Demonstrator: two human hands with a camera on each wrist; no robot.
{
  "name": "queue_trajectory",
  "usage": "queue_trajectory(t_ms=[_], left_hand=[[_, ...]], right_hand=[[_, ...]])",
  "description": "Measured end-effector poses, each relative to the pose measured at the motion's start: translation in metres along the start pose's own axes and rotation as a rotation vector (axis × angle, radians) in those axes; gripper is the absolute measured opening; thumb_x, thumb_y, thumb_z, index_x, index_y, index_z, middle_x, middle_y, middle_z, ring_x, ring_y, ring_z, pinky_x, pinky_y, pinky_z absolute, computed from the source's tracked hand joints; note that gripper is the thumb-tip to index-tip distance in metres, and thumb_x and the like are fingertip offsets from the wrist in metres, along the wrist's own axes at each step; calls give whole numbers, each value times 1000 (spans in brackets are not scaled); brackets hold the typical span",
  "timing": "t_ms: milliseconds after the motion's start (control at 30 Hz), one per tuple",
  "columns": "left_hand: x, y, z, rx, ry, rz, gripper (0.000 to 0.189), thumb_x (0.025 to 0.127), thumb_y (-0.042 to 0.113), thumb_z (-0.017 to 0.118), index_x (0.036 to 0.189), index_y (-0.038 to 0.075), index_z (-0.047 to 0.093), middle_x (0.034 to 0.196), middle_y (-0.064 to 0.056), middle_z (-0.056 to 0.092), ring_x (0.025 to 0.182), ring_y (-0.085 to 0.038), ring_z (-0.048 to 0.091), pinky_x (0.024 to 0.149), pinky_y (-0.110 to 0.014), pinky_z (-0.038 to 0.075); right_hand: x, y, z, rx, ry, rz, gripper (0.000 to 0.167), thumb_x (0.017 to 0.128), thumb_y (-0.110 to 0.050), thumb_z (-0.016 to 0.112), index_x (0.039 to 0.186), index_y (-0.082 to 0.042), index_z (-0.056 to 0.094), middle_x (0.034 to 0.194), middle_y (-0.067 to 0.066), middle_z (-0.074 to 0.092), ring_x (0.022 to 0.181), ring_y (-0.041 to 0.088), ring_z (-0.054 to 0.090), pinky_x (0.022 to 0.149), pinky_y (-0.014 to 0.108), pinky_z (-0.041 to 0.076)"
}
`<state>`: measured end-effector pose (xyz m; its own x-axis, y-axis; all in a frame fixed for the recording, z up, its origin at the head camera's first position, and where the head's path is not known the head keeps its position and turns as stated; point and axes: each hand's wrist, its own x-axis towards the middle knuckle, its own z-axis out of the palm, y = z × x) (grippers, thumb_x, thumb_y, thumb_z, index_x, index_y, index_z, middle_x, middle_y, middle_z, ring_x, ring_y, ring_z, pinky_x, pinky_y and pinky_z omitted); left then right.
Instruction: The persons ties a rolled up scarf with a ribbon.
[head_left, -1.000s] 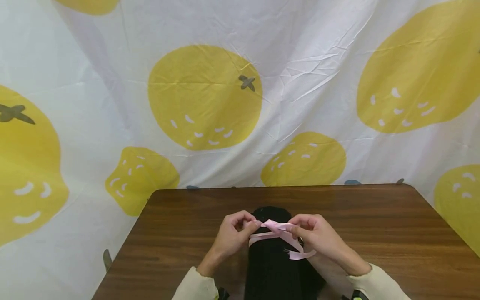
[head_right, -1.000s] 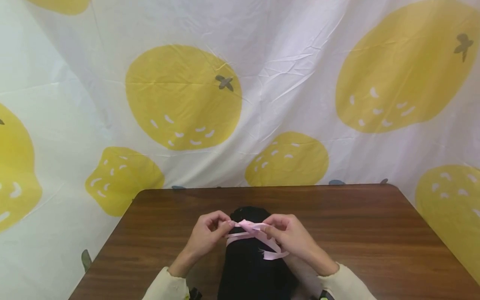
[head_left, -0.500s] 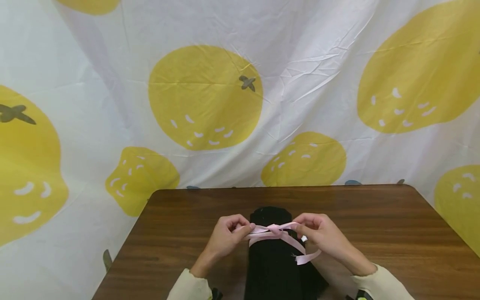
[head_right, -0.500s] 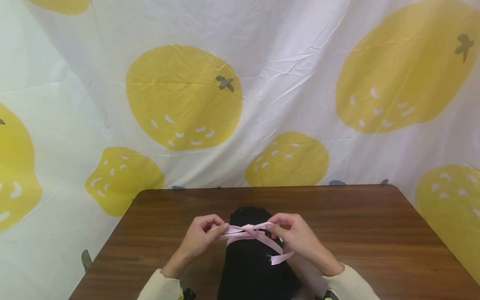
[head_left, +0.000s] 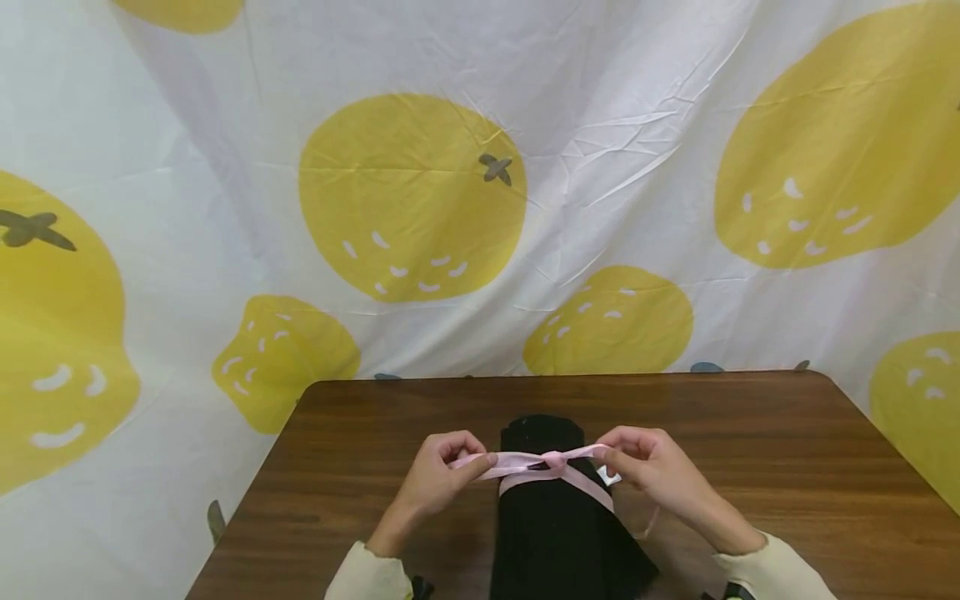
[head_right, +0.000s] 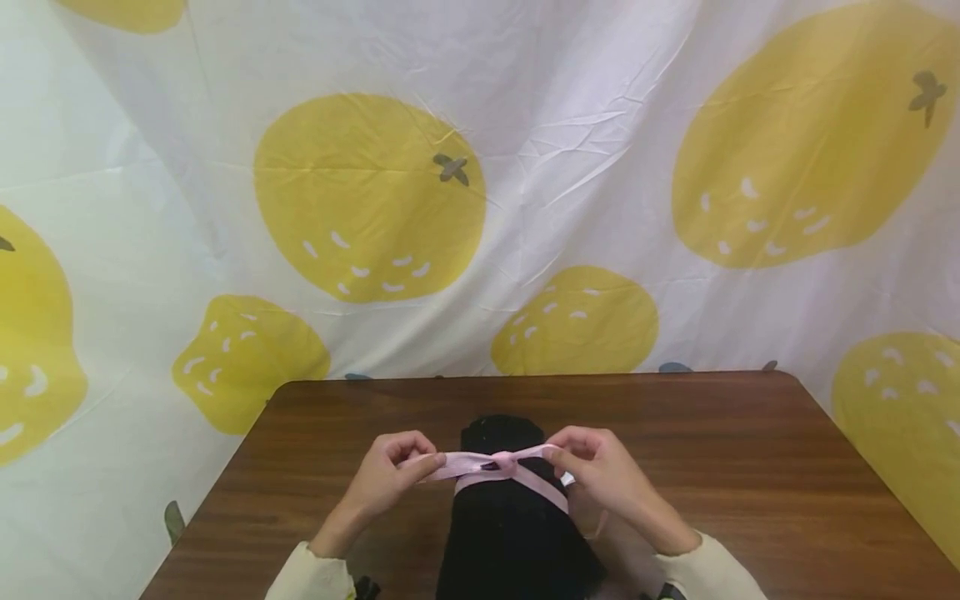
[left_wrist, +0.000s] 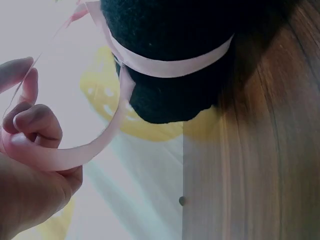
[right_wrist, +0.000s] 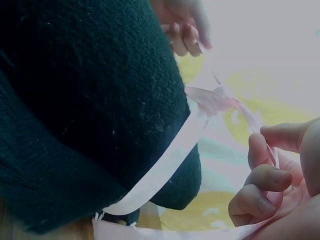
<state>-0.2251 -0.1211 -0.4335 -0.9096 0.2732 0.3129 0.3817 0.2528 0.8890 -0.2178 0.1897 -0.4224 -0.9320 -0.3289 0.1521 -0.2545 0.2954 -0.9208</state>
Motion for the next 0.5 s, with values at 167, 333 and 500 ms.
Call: queue_trajectory(t_ms=[167, 333, 500], left_hand=[[-1, -10, -4, 16, 17, -13, 12, 85, 13, 77, 76, 10, 69, 67, 4, 59, 59, -5, 47, 52, -18, 35], [-4, -12, -7, 40, 21, -22, 13, 85, 17, 77, 76, 13, 69, 67, 3, 61, 61, -6, 49, 54, -19, 37], [-6, -12, -11, 3, 14, -79, 12, 86, 15, 77, 79, 8, 69, 61, 4, 53, 52, -3, 47, 48, -18, 39]], right_hand=[[-1, 2, -2, 0, 1, 13, 21, 95, -22, 67, 100, -1, 70, 73, 6, 65, 55, 9, 47, 46, 23, 38], [-2, 4, -4, 13, -7, 11, 20, 96, -20, 66, 99, -1, 69, 72, 5, 64, 52, 7, 44, 44, 22, 37], [-2, 5, -5, 13, -6, 20, 20, 96, -20, 66, 100, -1, 69, 71, 0, 64, 52, 4, 43, 44, 22, 36]])
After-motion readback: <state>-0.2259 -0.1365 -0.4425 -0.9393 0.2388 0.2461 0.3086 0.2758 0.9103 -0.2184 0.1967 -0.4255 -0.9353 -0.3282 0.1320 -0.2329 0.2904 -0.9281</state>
